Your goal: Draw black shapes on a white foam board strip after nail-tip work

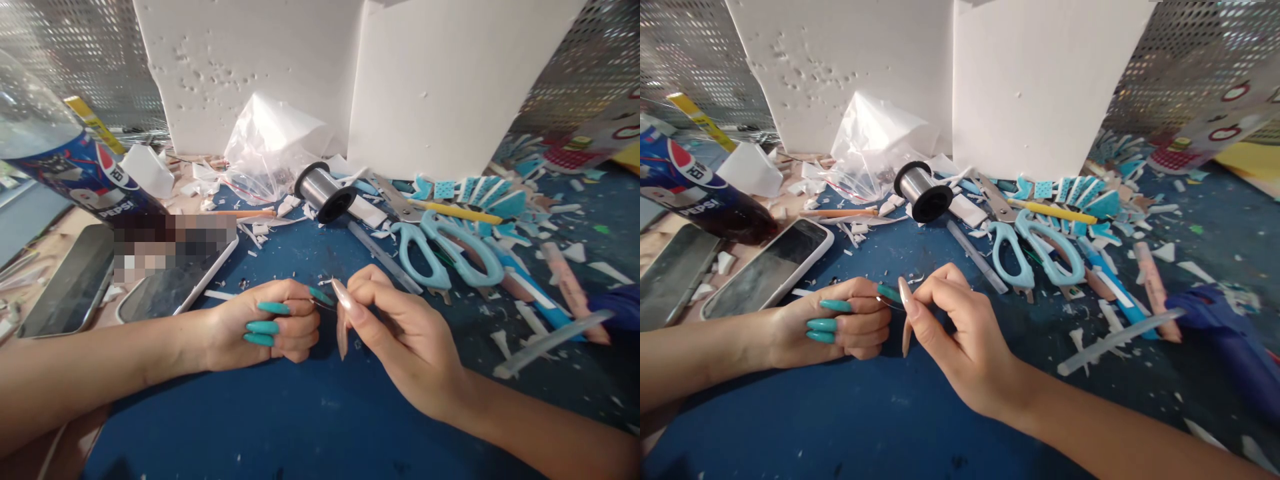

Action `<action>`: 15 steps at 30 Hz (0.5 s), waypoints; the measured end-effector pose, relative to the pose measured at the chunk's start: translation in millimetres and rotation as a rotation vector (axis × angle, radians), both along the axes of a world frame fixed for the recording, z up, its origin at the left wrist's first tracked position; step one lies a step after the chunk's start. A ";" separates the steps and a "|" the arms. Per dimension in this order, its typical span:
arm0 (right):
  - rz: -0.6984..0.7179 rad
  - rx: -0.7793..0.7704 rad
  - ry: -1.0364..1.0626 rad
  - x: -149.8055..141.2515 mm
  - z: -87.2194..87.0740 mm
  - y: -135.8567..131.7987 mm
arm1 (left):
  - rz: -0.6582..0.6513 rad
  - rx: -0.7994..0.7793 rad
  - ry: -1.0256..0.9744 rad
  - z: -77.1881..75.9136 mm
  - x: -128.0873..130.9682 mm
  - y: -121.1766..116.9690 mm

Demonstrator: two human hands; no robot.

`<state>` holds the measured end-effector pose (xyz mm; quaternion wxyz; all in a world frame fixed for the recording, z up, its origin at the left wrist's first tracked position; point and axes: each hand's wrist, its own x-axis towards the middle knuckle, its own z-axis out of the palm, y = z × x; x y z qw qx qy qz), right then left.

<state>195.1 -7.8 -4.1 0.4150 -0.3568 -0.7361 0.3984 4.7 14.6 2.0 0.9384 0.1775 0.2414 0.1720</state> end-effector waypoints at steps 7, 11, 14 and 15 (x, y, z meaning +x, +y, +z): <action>-0.005 -0.001 -0.010 0.0 -0.1 -0.8 | 0.006 -0.008 0.022 -1.5 0.3 0.0; -0.018 -0.002 -0.022 0.6 -0.8 -1.1 | -0.001 -0.001 0.002 -2.4 0.3 -0.4; -0.014 -0.004 -0.021 0.6 -1.1 -0.8 | -0.001 0.008 0.007 -2.6 0.1 -0.7; -0.011 -0.008 -0.024 0.3 -1.1 -0.6 | 0.000 0.008 0.013 -2.7 0.0 -0.7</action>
